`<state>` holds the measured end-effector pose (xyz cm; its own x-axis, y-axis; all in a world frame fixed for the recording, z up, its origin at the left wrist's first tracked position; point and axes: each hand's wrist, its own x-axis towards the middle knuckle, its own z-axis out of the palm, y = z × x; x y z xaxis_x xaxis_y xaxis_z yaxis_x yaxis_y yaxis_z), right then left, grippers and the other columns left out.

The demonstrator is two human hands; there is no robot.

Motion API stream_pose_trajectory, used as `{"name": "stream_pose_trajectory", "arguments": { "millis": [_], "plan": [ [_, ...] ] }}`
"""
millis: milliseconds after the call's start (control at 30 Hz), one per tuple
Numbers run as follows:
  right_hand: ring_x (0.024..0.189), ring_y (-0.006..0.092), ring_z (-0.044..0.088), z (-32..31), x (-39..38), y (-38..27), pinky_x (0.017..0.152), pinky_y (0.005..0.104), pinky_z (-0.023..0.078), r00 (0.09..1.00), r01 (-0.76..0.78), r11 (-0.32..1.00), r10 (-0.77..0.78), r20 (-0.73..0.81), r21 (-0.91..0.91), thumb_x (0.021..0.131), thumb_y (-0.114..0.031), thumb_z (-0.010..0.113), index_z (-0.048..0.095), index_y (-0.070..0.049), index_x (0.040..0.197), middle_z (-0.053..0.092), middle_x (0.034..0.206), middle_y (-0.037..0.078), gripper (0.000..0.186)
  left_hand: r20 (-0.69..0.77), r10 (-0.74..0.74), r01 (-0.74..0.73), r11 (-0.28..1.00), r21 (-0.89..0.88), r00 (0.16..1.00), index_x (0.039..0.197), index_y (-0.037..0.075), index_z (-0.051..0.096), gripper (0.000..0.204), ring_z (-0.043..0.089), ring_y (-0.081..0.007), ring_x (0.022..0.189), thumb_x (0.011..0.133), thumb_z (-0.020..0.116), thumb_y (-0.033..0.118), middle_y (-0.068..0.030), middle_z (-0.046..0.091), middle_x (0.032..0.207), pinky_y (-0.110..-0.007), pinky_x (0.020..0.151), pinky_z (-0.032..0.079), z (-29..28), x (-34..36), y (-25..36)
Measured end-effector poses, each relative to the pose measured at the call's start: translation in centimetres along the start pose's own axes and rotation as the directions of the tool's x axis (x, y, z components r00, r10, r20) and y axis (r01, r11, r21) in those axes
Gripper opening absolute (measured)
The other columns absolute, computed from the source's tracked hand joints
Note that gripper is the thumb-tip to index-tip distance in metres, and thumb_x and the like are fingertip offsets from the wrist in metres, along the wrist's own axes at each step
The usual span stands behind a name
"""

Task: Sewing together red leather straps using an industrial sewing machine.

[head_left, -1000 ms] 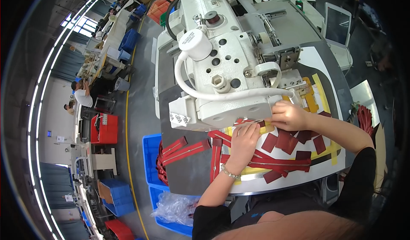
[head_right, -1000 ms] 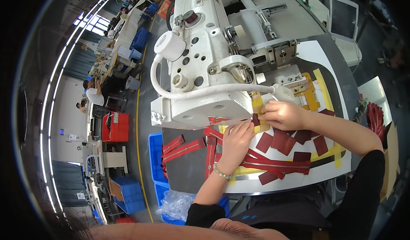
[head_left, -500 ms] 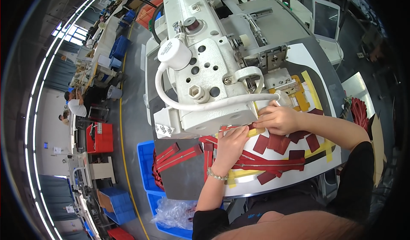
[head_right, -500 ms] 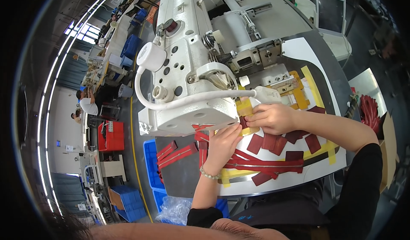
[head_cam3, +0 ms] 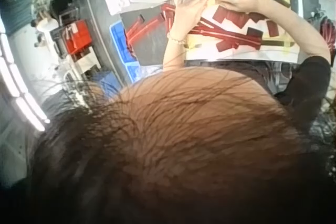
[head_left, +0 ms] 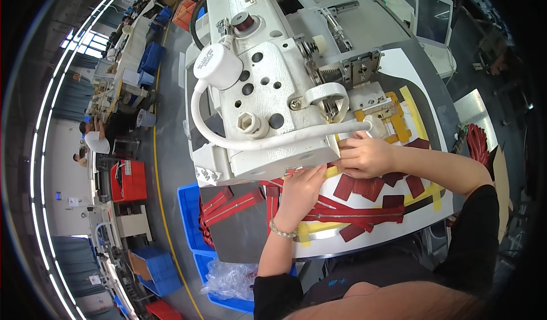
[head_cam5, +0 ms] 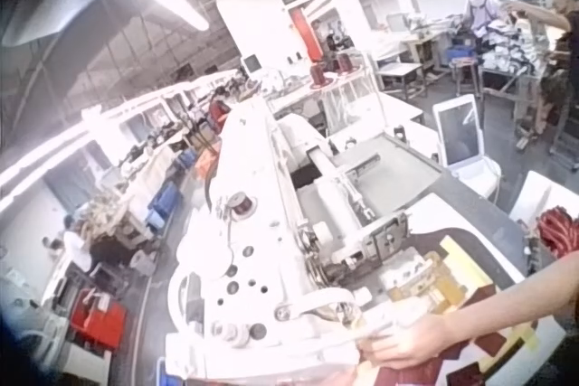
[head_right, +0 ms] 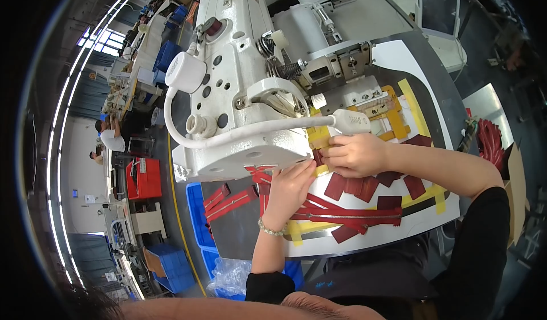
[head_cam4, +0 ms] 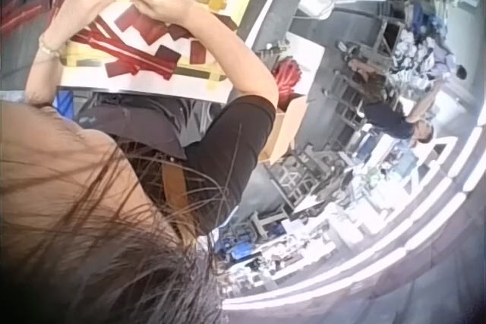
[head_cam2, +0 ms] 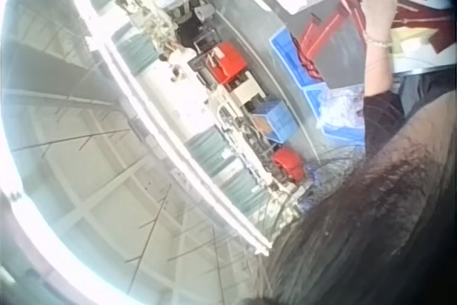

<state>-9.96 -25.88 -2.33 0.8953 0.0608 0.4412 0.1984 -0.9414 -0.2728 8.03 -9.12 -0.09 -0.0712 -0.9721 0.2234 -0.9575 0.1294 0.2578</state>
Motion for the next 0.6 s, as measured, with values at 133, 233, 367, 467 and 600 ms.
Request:
{"name": "stream_pose_trajectory", "arguments": {
  "millis": [133, 233, 367, 467, 600],
  "plan": [
    [0.092, 0.0136, 0.060, 0.3, -0.2, -0.3, 0.069, 0.0272, 0.053, 0.997, -0.018, 0.998, 0.014, -0.076, -0.053, 0.076, -0.019, 0.070, 0.068, -0.011, 0.097, 0.066, 0.109, -0.001, 0.023, -0.038, -0.009, 0.002, 0.981, -0.196, 0.999, 0.105, 0.006, 0.069, 0.027, 0.065, -0.0232, 0.091, 0.079, 0.067, 0.004, -0.0057, 0.070, 0.103, -0.035, 0.080, 0.046, -0.5, -0.2, -1.3],
    [0.093, 0.0138, 0.059, 0.5, -0.3, -0.1, 0.071, 0.0274, 0.052, 0.998, -0.018, 0.999, 0.016, -0.067, -0.042, 0.076, -0.020, 0.070, 0.068, -0.011, 0.098, 0.066, 0.109, -0.001, 0.024, -0.092, 0.008, -0.024, 0.985, -0.170, 0.996, 0.095, 0.004, 0.068, 0.019, 0.067, -0.0255, 0.080, 0.078, 0.062, 0.000, -0.0093, 0.070, 0.088, -0.036, 0.069, 0.053, -1.7, -0.2, -1.6],
    [0.102, 0.0200, 0.056, 1.1, -0.9, 0.1, 0.085, 0.0370, 0.040, 0.998, -0.047, 0.999, 0.048, -0.043, 0.026, 0.076, -0.021, 0.072, 0.068, -0.012, 0.103, 0.063, 0.096, 0.000, 0.029, 0.165, 0.073, 0.003, 0.909, -0.417, 0.984, 0.088, 0.003, 0.065, 0.013, 0.063, -0.0257, 0.079, 0.075, 0.067, 0.000, -0.0068, 0.065, 0.078, -0.035, 0.074, 0.051, -3.4, -0.8, -1.5],
    [0.104, 0.0199, 0.056, 1.0, -0.9, 0.2, 0.086, 0.0378, 0.040, 0.998, -0.060, 0.998, 0.060, -0.029, 0.018, 0.077, -0.024, 0.072, 0.068, -0.012, 0.106, 0.064, 0.101, 0.001, 0.032, 0.462, 0.147, 0.202, 0.755, -0.624, 0.875, 0.088, 0.004, 0.065, 0.016, 0.063, -0.0261, 0.078, 0.072, 0.070, 0.003, -0.0074, 0.065, 0.082, -0.036, 0.073, 0.048, -3.9, -1.5, -0.9],
    [0.103, 0.0154, 0.057, -0.3, -0.6, -0.8, 0.080, 0.0330, 0.046, 0.996, -0.094, 0.995, 0.094, 0.005, -0.032, 0.083, -0.028, 0.067, 0.067, -0.013, 0.100, 0.065, 0.114, -0.001, 0.023, 0.433, 0.158, -0.018, 0.951, -0.310, 0.887, 0.085, 0.003, 0.060, 0.024, 0.063, -0.0264, 0.078, 0.067, 0.076, 0.009, -0.0071, 0.064, 0.087, -0.036, 0.065, 0.047, -2.9, -1.9, 0.2]
  ]
}}
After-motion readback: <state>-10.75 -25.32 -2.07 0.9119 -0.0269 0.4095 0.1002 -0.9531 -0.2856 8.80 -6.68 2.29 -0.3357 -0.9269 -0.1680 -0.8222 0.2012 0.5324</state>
